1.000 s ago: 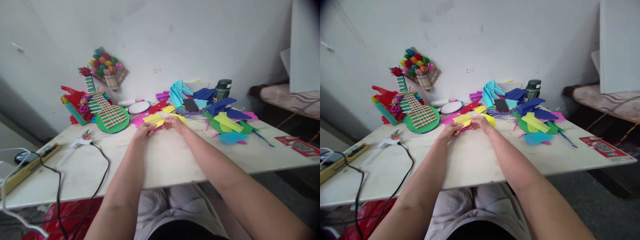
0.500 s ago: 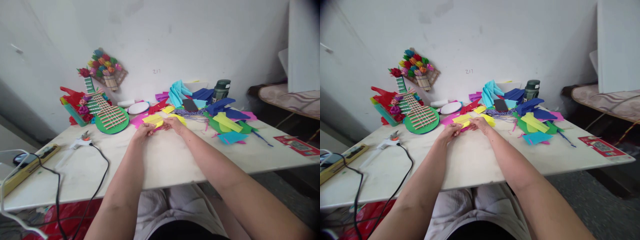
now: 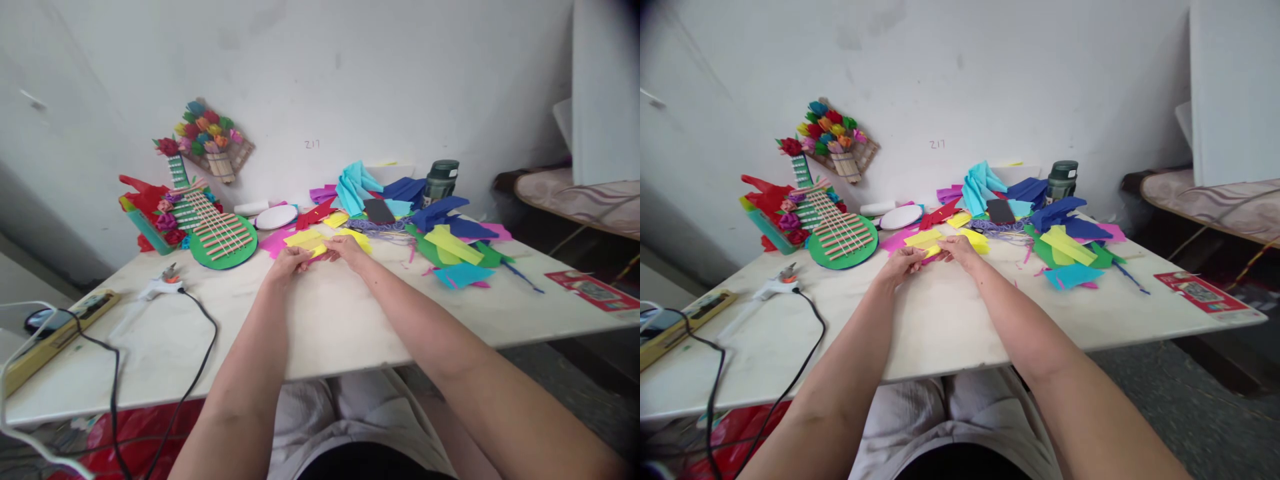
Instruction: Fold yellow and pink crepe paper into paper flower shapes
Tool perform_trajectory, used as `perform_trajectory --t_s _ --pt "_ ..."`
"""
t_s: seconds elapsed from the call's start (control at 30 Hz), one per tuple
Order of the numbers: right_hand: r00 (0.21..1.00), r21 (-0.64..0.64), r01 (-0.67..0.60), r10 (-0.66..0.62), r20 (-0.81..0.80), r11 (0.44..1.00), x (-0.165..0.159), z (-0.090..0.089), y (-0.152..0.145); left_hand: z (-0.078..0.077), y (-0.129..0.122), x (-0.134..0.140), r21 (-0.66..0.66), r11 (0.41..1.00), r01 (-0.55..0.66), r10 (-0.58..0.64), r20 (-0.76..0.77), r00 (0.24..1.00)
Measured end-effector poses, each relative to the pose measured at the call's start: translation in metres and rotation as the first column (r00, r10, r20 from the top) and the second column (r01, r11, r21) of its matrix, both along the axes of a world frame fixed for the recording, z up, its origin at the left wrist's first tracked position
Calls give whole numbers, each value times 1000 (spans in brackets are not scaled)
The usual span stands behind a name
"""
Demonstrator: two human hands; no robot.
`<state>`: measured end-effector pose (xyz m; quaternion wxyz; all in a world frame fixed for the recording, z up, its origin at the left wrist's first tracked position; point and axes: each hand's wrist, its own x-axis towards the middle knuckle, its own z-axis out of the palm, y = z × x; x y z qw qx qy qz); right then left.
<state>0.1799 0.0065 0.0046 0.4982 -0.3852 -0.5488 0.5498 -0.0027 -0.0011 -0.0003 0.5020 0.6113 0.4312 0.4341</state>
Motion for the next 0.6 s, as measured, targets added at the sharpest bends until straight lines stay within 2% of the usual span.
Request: perform_trajectory --t_s 0.13,0.33,0.47,0.6 --pt "999 -81 -1 -4 -54 997 5 1 3 2 -1 0 2 1000 -2 2 32 999" --pt "991 -129 -127 130 11 983 -1 -3 1 2 -2 2 12 999 -30 30 17 999" --pt "999 -111 -8 12 33 994 -9 -6 -1 1 0 4 28 1000 12 -12 0 1000" --pt "994 -65 100 -96 59 993 -11 -4 0 0 0 3 -25 998 59 -59 -17 998"
